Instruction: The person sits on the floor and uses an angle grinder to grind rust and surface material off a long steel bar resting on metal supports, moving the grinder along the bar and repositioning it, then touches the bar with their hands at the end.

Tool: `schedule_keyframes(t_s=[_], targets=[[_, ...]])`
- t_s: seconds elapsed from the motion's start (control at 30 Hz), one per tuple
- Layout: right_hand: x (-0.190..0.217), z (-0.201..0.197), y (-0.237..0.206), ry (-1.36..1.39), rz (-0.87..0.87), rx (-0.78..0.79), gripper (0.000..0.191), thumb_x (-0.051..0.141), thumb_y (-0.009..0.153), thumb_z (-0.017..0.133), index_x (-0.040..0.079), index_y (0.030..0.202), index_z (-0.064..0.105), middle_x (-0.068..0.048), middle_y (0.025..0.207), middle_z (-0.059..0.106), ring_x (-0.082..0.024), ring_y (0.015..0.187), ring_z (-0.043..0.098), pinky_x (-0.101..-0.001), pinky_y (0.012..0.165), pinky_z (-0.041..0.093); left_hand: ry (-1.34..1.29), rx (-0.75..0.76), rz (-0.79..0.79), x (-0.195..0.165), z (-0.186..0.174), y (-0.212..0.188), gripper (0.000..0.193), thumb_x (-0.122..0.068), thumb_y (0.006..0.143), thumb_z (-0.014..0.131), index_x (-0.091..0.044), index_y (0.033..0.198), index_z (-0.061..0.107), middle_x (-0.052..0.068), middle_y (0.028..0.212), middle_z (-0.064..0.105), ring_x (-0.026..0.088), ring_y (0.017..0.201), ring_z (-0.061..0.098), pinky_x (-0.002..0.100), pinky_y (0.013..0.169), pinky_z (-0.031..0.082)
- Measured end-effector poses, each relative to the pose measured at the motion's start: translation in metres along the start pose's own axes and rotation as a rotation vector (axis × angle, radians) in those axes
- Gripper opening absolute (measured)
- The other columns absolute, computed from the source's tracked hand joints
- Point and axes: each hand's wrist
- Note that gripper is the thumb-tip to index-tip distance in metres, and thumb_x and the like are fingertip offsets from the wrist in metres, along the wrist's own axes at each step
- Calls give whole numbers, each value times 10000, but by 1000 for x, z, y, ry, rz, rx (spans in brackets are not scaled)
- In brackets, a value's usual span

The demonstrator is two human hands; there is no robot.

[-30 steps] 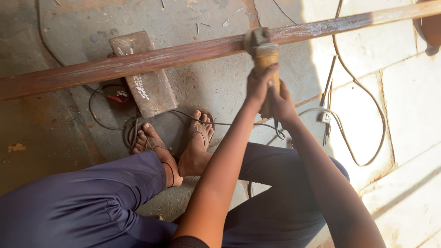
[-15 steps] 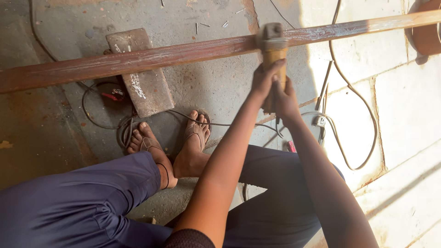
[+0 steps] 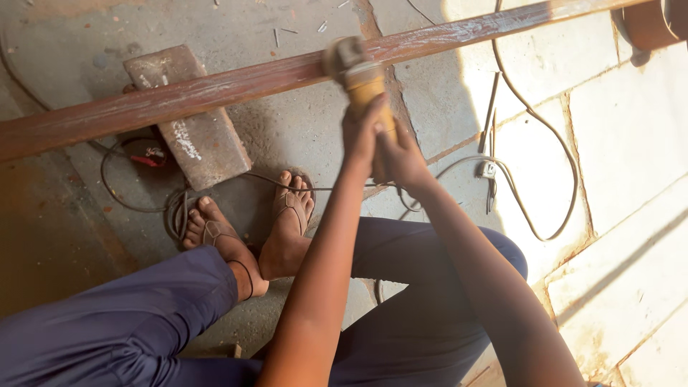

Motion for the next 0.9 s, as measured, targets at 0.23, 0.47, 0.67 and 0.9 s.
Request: schedule_keyframes(t_s=[0.23,0.47,0.67,0.9], targets=[[31,-27,3,275,221,-170,513,458,1064,429,54,1378,462,-83,1029,666,-201,828,718,-338,639,630,146,78,-251,12,52,30,623,-447,735,830,16,1113,652,81,898,667,159,757,645,333,700,548],[14,15,-6,82,64,-65,537,442,1083,509,39,1438,497,-85,1040,669,-148,857,664,-283,669,567,55,-11,-111,-5,-4,7,578,-450,758,795,-19,1121,667,43,919,699,122,777,657,301,707,540],[27,138,-20,-132,-47,-37,663,495,990,596,48,1466,485,-183,1115,731,-246,1019,725,-342,865,558,148,-146,-35,-91,-99,-21,490,-348,849,817,10,1161,698,26,855,582,120,677,473,301,605,385],[35,138,-38,-172,-78,-91,743,506,960,653,24,1470,410,-235,1089,713,-289,972,750,-382,806,591,2,-40,-192,-76,-120,-9,477,-449,862,740,-48,1115,692,89,870,700,184,744,687,311,683,540]])
Point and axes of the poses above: each hand's wrist, its own y-axis towards the middle knuckle, its own z-axis out of the palm, x = y × z
